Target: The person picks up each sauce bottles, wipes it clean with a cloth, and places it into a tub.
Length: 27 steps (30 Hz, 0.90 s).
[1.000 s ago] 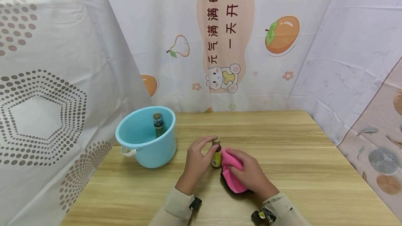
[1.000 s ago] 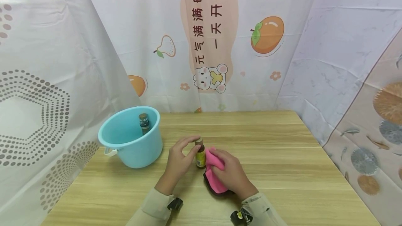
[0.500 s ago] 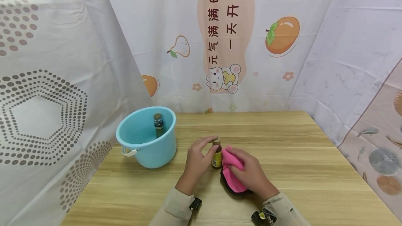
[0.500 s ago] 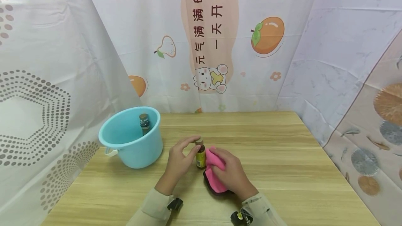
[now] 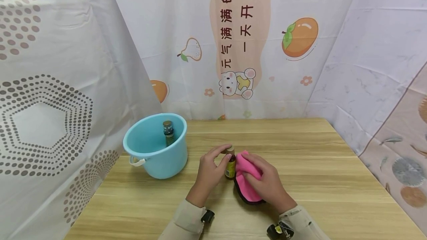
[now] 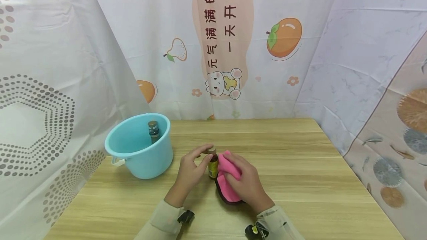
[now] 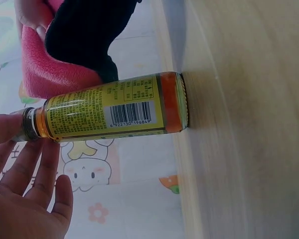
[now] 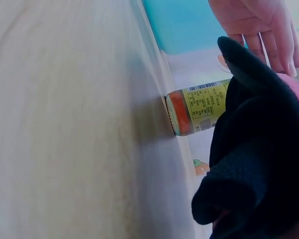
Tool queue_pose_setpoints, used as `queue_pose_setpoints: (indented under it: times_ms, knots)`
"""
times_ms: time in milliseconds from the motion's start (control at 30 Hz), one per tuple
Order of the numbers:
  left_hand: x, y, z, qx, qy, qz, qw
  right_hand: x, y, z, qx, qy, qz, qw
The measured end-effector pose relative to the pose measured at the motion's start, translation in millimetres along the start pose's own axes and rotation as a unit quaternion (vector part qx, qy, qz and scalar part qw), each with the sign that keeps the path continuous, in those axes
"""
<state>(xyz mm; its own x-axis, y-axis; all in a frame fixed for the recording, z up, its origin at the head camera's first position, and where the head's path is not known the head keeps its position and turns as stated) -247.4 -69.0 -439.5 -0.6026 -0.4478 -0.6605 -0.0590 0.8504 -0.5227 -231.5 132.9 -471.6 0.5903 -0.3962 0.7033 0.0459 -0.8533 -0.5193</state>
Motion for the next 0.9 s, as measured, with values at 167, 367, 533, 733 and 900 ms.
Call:
queue_pose_setpoints:
  times_ms: [167, 367, 533, 733, 900]
  knots:
    - [1.8, 0.4, 0.0, -0.001, -0.002, 0.001, 1.0, -1.3, 2.0, 0.2, 0.006, 0.001, 0.016, 1.0]
    - [1.4, 0.1, 0.6, 0.0, -0.008, 0.001, 1.0, -4.1, 5.0, 0.4, 0.022, 0.017, 0.037, 0.999]
    - [2.3, -0.1, 0.8, 0.002, -0.015, 0.007, 0.9999, -4.0, 5.6, -0.1, 0.039, 0.039, 0.048, 0.997]
    - [6.1, -2.9, 0.6, -0.011, -0.024, 0.02, 0.9994, -5.5, 7.3, -0.3, 0.061, 0.067, 0.051, 0.995]
    - [5.4, -3.2, 0.8, -0.022, -0.004, 0.023, 0.9995, -6.2, 8.4, 1.2, 0.073, 0.083, 0.046, 0.993]
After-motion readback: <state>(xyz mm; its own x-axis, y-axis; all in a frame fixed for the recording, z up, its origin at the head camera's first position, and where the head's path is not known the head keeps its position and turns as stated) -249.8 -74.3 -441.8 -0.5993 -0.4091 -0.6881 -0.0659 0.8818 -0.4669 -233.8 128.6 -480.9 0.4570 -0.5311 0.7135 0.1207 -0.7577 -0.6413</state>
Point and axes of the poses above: each hand's wrist, its own z-axis away from the middle knuckle, its own y-axis out of the palm, x = y × z, the point moved 4 cm from there along -z, towards the middle knuckle, and after that the axes turned 10 degrees about x, right-handed, at the moved point
